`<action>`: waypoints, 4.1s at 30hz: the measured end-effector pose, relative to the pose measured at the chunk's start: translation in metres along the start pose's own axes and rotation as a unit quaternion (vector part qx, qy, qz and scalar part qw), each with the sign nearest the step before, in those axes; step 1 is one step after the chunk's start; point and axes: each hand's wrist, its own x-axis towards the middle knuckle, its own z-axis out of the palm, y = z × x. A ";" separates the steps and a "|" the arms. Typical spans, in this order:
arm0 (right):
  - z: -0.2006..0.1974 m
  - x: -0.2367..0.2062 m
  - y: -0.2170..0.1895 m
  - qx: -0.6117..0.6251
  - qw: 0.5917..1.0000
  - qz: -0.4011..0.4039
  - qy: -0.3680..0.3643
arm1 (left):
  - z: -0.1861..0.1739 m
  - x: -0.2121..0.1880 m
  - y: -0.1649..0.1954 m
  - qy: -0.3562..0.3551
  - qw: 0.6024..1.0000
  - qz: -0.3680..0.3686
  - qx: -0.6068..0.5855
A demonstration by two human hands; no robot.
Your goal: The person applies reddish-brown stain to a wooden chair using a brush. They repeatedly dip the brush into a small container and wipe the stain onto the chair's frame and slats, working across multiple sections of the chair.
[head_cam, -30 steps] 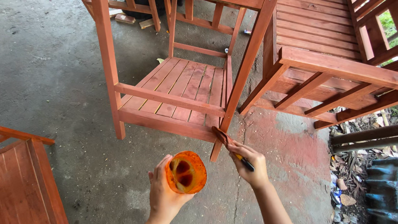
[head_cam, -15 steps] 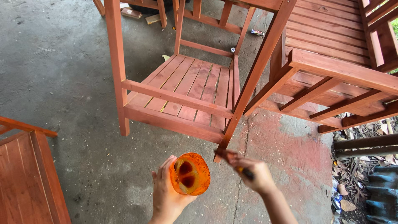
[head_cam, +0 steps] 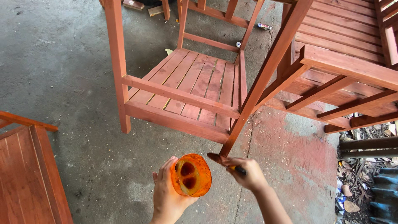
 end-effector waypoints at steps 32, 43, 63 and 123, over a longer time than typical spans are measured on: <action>0.041 -0.001 0.013 -0.164 0.984 0.007 -0.063 | -0.022 0.001 -0.008 0.003 1.000 0.000 0.007; -0.140 0.055 -0.076 -0.236 0.967 -0.093 -0.015 | -0.068 0.014 0.041 0.012 1.000 -0.017 0.008; -0.145 0.038 -0.128 -0.272 0.912 -0.177 0.251 | -0.107 0.010 0.089 0.067 0.998 0.021 -0.005; -0.091 0.054 -0.381 0.101 0.911 0.219 0.336 | -0.241 0.170 0.099 -0.085 0.995 0.039 0.020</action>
